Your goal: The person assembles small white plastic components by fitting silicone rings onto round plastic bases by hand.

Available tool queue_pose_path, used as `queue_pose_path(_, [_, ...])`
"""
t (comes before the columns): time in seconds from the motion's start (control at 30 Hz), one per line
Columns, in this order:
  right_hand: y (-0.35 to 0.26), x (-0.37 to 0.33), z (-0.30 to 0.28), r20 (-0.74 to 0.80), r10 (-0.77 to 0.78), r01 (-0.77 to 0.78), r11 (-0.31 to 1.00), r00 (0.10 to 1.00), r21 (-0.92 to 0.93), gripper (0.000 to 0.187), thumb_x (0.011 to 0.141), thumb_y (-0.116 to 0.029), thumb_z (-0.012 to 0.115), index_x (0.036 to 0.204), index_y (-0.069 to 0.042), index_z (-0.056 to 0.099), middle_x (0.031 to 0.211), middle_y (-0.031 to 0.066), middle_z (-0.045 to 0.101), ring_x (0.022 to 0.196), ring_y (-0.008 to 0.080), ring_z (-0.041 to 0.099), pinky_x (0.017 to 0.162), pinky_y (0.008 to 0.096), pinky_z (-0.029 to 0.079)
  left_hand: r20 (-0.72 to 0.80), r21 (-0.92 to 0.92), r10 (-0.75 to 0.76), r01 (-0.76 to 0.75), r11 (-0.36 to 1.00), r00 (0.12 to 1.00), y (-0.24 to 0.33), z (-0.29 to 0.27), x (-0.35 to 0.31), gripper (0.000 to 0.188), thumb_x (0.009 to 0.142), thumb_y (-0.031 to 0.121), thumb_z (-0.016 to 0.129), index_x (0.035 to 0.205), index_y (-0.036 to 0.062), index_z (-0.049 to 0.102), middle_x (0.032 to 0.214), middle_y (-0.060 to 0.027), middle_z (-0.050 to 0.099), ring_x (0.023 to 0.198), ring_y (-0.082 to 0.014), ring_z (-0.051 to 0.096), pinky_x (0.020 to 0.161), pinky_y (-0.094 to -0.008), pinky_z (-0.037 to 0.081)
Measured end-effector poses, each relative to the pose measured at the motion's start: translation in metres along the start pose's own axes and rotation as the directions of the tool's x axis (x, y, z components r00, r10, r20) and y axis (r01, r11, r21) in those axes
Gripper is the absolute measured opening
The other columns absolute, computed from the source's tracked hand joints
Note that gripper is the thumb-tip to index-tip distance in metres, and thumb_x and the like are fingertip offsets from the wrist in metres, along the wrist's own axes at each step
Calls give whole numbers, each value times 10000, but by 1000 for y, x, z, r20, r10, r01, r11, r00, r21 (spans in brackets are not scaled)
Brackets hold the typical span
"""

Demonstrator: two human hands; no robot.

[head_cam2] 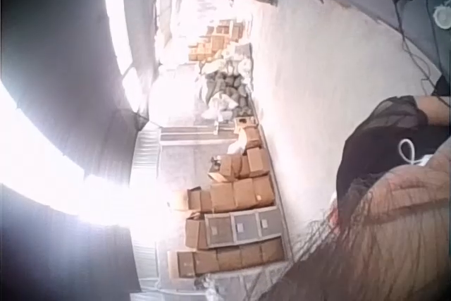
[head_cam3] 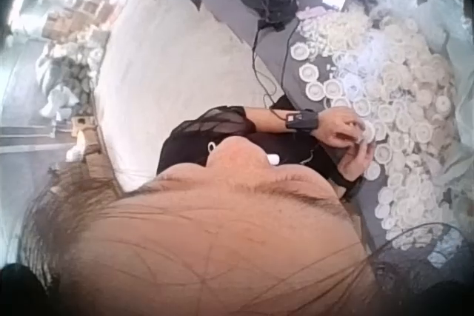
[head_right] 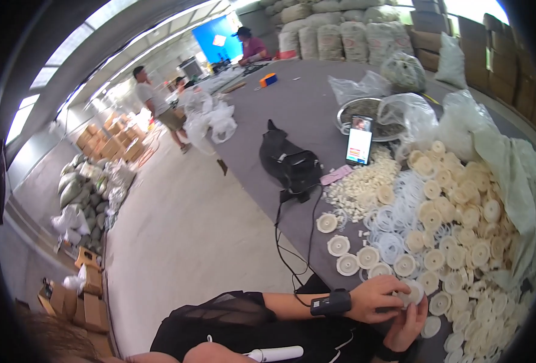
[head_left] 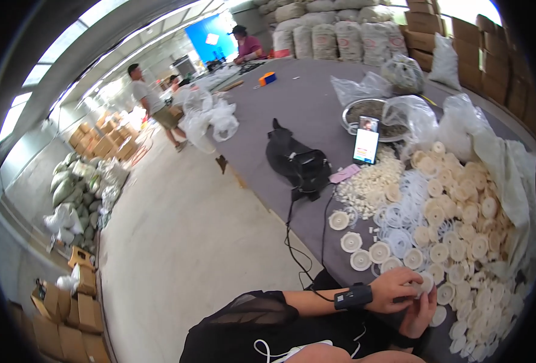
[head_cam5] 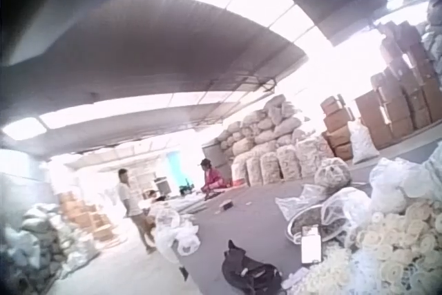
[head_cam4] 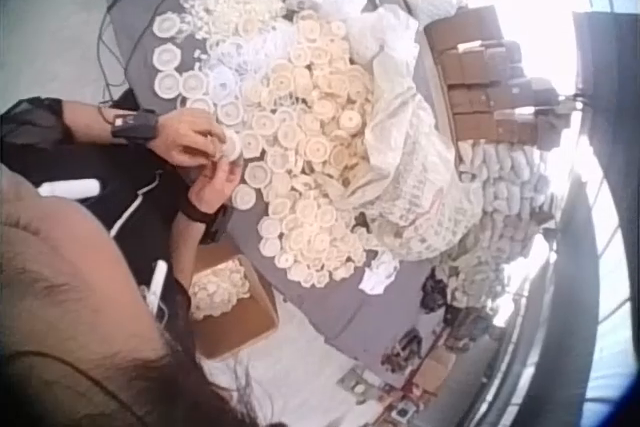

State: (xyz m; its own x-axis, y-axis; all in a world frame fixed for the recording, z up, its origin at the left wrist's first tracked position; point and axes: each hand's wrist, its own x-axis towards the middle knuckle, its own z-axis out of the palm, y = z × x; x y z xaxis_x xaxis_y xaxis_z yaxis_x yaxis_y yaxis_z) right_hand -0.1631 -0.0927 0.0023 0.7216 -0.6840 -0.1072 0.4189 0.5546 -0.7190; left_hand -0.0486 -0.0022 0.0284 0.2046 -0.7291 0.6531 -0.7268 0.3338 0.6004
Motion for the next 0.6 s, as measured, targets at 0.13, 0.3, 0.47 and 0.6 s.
queue_pose_path(0.13, [4, -4, 5, -36, -55, 51, 992, 998, -116, 408, 817, -29, 414, 1210, 10, 311, 1114, 157, 456, 974, 228, 500, 832, 320, 426, -148, -173, -196, 169, 970, 969, -4, 8, -9, 293, 674, 43, 601, 950, 53, 505, 989, -102, 474, 858, -227, 498, 714, -299, 401])
queue_pose_path(0.3, [9, 0, 2, 2, -209, 202, 940, 978, -275, 452, 772, 31, 406, 1215, 28, 312, 1146, 159, 434, 1007, 229, 482, 866, 302, 385, -60, -595, -580, 437, 674, 812, -6, 11, -5, 352, 727, 46, 590, 1056, 40, 466, 1034, -67, 477, 926, -141, 489, 776, -257, 398])
queue_pose_path(0.47, [-1, -2, 7, 144, -374, 362, 619, 916, -697, 423, 761, 17, 413, 1179, 56, 359, 1149, 152, 441, 1040, 214, 452, 893, 298, 341, 78, -671, -554, 455, 585, 829, -10, 15, -12, 344, 771, 81, 578, 1084, 11, 454, 975, -37, 533, 889, -102, 519, 762, -228, 418])
queue_pose_path(0.6, [-4, -4, 8, 59, -351, 326, 778, 935, -537, 392, 764, 2, 427, 1152, 50, 395, 1076, 132, 488, 961, 197, 489, 828, 285, 381, 157, -797, -586, 453, 399, 795, -11, 15, -9, 310, 782, 81, 564, 1064, 8, 460, 938, -37, 549, 840, -99, 537, 721, -217, 439])
